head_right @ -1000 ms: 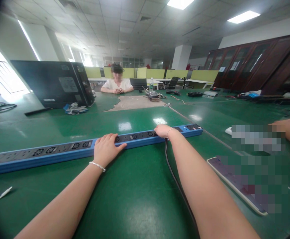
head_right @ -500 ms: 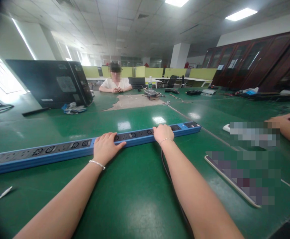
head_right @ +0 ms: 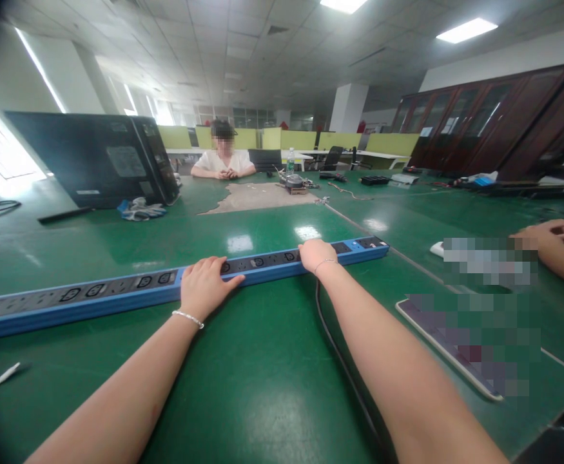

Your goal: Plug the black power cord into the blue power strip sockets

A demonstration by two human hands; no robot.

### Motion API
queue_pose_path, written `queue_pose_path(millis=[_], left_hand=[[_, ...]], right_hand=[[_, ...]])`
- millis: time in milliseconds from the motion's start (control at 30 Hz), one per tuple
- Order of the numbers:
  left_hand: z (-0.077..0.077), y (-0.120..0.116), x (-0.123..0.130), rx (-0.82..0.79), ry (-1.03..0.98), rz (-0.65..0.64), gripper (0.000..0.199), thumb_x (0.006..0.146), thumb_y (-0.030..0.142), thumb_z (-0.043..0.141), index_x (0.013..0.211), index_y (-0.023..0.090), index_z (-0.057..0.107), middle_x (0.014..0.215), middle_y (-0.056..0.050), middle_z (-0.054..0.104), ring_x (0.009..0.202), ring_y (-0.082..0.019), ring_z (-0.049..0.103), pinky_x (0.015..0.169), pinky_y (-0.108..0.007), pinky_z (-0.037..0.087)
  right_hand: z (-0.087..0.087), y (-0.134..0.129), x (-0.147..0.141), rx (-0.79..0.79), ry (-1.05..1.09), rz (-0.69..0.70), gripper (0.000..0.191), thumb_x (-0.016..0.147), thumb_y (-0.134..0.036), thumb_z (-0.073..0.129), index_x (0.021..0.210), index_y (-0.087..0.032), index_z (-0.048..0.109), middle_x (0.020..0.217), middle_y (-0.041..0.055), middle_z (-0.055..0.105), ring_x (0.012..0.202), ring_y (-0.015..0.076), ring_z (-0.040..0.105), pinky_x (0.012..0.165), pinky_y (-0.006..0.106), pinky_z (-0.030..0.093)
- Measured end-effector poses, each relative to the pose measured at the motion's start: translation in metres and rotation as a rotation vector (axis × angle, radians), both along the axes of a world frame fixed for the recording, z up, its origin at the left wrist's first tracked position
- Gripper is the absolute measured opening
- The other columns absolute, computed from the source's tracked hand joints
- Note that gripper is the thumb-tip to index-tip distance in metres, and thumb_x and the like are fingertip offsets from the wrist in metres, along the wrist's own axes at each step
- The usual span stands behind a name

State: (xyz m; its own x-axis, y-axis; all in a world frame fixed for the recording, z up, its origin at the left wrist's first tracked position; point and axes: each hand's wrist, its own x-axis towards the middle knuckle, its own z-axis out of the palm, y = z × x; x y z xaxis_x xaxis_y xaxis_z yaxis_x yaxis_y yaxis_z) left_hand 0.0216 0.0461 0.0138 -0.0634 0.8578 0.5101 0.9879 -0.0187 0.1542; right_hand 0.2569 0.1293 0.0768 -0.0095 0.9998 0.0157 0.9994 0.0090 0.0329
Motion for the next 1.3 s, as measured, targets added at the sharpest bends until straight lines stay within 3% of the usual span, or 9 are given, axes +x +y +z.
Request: queue_pose_path(millis=[433,533,667,767,933,1133,1300], left_hand=[[0.0,0.0,0.0,-0.015,-0.01,-0.001,0.058,0.077,0.062,0.049,0.117,0.02,0.056,0.118,-0.01,0.061,0.113,-0.027,0.05,0.096,-0.041,0.033],[0.0,0.0,-0.001,-0.02,-0.008,0.004,0.058,0.077,0.061,0.049,0.117,0.021,0.056,0.118,-0.01,0.061,0.114,-0.027,0.05,0.096,-0.041,0.033],[0.001,0.0,0.001,-0.029,-0.01,0.01,0.057,0.077,0.061,0.05,0.117,0.021,0.056,0.118,-0.009,0.062,0.113,-0.027,0.051,0.096,-0.04,0.033],[0.002,0.0,0.001,-0.029,-0.012,0.01,0.057,0.076,0.061,0.05,0.117,0.022,0.056,0.117,-0.01,0.062,0.113,-0.027,0.051,0.096,-0.041,0.033],[0.001,0.001,0.001,-0.015,-0.005,0.001,0.057,0.076,0.061,0.05,0.116,0.021,0.057,0.116,-0.01,0.063,0.112,-0.027,0.052,0.095,-0.041,0.034],[0.001,0.0,0.001,-0.021,-0.012,0.008,0.058,0.076,0.062,0.049,0.116,0.022,0.057,0.117,-0.01,0.062,0.112,-0.028,0.051,0.096,-0.041,0.033],[0.001,-0.001,0.001,-0.024,-0.022,0.004,0.057,0.076,0.061,0.05,0.117,0.021,0.056,0.118,-0.01,0.061,0.113,-0.027,0.051,0.096,-0.041,0.033]], right_hand=[[0.007,-0.006,-0.007,0.037,-0.127,0.049,0.044,0.092,-0.035,0.033,0.097,-0.012,0.07,0.101,0.0214,0.066,0.097,0.0277,0.062,0.081,0.036,0.045],[0.027,-0.002,-0.001,0.042,-0.05,-0.017,0.049,0.09,-0.042,0.033,0.098,-0.009,0.069,0.101,0.0239,0.065,0.095,0.0304,0.062,0.078,0.038,0.046],[0.067,0.009,0.024,0.224,-0.022,-0.049,0.06,0.089,-0.054,0.031,0.099,-0.008,0.068,0.097,0.0228,0.065,0.096,0.0296,0.061,0.08,0.036,0.045],[0.078,0.016,0.051,0.141,-0.075,-0.021,0.058,0.087,-0.057,0.036,0.092,-0.01,0.068,0.092,0.0193,0.067,0.093,0.0277,0.062,0.077,0.033,0.045],[0.053,0.021,0.086,0.018,-0.066,-0.113,0.048,0.09,-0.045,0.035,0.102,-0.009,0.066,0.105,0.0202,0.065,0.097,0.0258,0.061,0.076,0.03,0.044],[0.018,0.032,0.106,0.006,-0.031,-0.189,0.044,0.09,-0.042,0.035,0.108,-0.013,0.063,0.111,0.0187,0.063,0.101,0.0255,0.06,0.08,0.031,0.044],[0.001,0.044,0.115,0.026,0.018,-0.211,0.047,0.089,-0.044,0.034,0.108,-0.012,0.062,0.111,0.0185,0.062,0.101,0.0268,0.059,0.08,0.034,0.045]])
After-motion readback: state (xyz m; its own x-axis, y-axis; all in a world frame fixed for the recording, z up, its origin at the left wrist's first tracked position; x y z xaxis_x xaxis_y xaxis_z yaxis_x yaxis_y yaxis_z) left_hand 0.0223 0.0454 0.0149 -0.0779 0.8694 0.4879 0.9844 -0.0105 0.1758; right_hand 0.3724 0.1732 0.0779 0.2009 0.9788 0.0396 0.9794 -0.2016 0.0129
